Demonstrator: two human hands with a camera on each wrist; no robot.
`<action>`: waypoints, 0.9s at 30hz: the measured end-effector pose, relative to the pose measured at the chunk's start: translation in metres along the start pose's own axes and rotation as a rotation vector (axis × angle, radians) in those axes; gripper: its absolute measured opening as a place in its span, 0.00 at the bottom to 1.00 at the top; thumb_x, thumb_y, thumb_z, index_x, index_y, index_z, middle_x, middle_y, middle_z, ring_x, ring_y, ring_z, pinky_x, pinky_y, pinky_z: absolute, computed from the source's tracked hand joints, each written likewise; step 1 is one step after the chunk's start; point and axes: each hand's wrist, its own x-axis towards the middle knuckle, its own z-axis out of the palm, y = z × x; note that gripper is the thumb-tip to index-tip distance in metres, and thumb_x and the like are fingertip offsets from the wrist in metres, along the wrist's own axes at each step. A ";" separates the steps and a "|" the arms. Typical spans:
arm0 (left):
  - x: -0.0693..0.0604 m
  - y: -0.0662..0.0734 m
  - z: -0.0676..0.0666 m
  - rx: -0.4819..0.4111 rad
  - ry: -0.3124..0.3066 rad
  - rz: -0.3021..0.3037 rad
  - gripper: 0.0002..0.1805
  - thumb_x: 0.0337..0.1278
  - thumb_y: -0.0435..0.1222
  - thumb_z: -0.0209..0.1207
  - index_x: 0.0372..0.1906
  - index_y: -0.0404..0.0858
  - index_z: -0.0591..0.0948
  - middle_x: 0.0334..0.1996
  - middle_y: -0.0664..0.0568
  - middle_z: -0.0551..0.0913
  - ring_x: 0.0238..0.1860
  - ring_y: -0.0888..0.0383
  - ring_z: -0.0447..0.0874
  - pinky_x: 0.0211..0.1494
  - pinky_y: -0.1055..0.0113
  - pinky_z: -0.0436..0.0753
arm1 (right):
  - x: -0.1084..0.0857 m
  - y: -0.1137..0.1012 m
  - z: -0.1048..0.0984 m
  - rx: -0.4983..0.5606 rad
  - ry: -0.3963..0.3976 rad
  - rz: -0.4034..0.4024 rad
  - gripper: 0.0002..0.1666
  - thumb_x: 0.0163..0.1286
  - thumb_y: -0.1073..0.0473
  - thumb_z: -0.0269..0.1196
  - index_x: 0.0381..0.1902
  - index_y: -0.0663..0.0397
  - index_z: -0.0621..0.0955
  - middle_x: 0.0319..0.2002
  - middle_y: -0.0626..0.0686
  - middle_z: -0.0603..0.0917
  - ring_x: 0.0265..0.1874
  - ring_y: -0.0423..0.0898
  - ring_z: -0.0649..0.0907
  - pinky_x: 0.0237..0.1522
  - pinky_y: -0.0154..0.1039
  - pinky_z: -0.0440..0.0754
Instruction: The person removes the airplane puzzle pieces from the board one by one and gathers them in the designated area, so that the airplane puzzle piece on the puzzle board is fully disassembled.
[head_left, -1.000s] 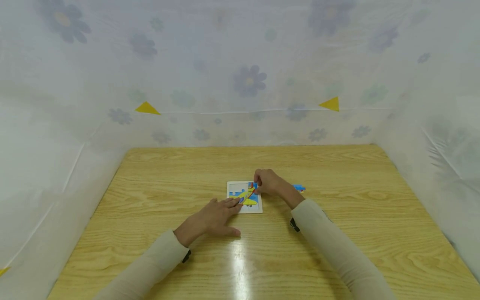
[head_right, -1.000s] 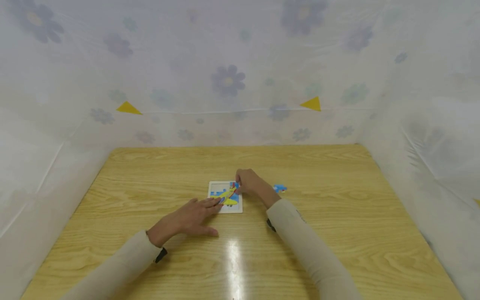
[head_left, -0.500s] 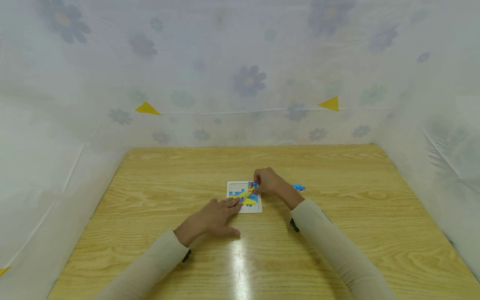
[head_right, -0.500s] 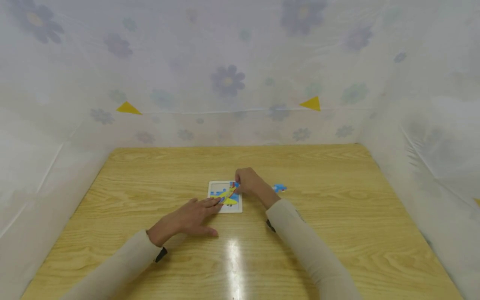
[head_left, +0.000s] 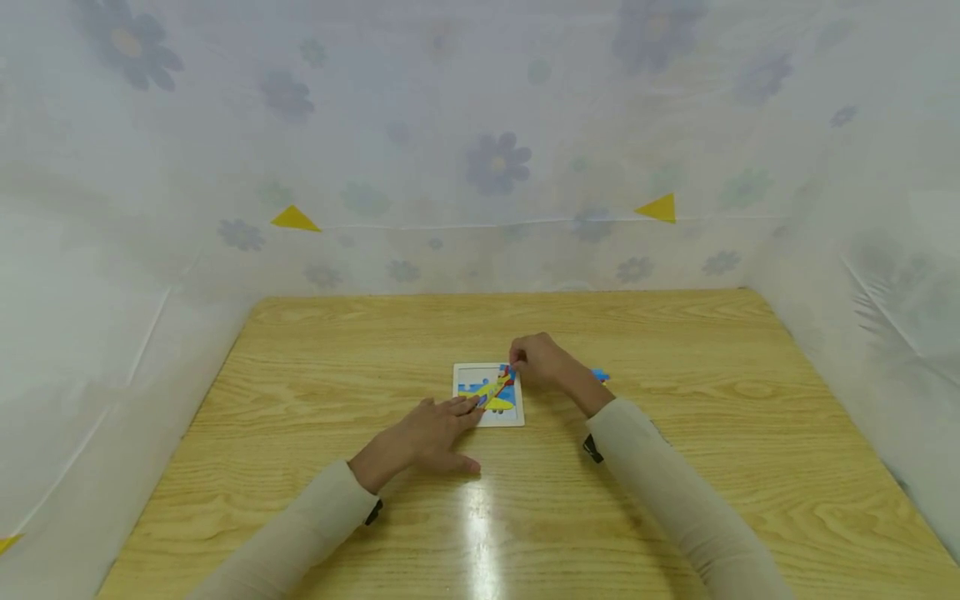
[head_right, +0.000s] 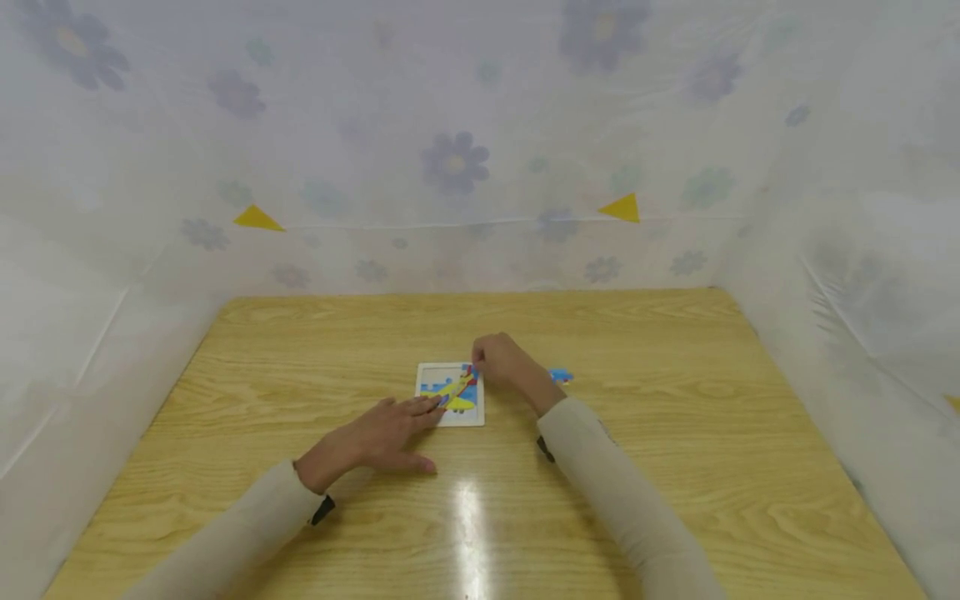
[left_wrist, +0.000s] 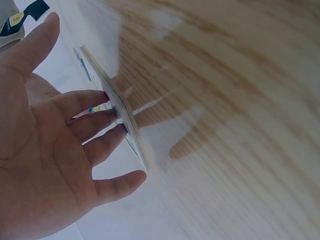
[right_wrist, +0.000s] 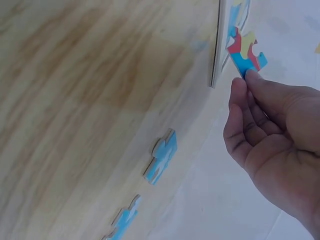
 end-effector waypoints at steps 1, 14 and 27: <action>0.000 0.000 0.000 0.001 0.000 0.000 0.46 0.54 0.62 0.56 0.73 0.44 0.60 0.75 0.51 0.54 0.75 0.51 0.53 0.69 0.40 0.59 | -0.001 0.001 -0.001 0.016 -0.004 -0.003 0.06 0.69 0.63 0.58 0.32 0.56 0.80 0.31 0.51 0.82 0.30 0.42 0.77 0.33 0.35 0.76; -0.001 -0.001 -0.001 -0.021 0.002 0.015 0.46 0.54 0.62 0.56 0.73 0.44 0.60 0.75 0.51 0.54 0.75 0.51 0.53 0.69 0.39 0.59 | -0.014 0.009 -0.017 0.088 -0.044 0.000 0.07 0.71 0.61 0.56 0.35 0.54 0.79 0.34 0.51 0.82 0.32 0.42 0.78 0.37 0.36 0.78; 0.000 -0.002 0.002 -0.016 0.004 0.008 0.46 0.54 0.62 0.56 0.73 0.44 0.59 0.75 0.51 0.54 0.75 0.51 0.52 0.69 0.39 0.58 | -0.029 0.026 -0.039 0.110 -0.026 -0.009 0.06 0.71 0.61 0.56 0.35 0.57 0.78 0.34 0.55 0.81 0.29 0.43 0.76 0.34 0.37 0.75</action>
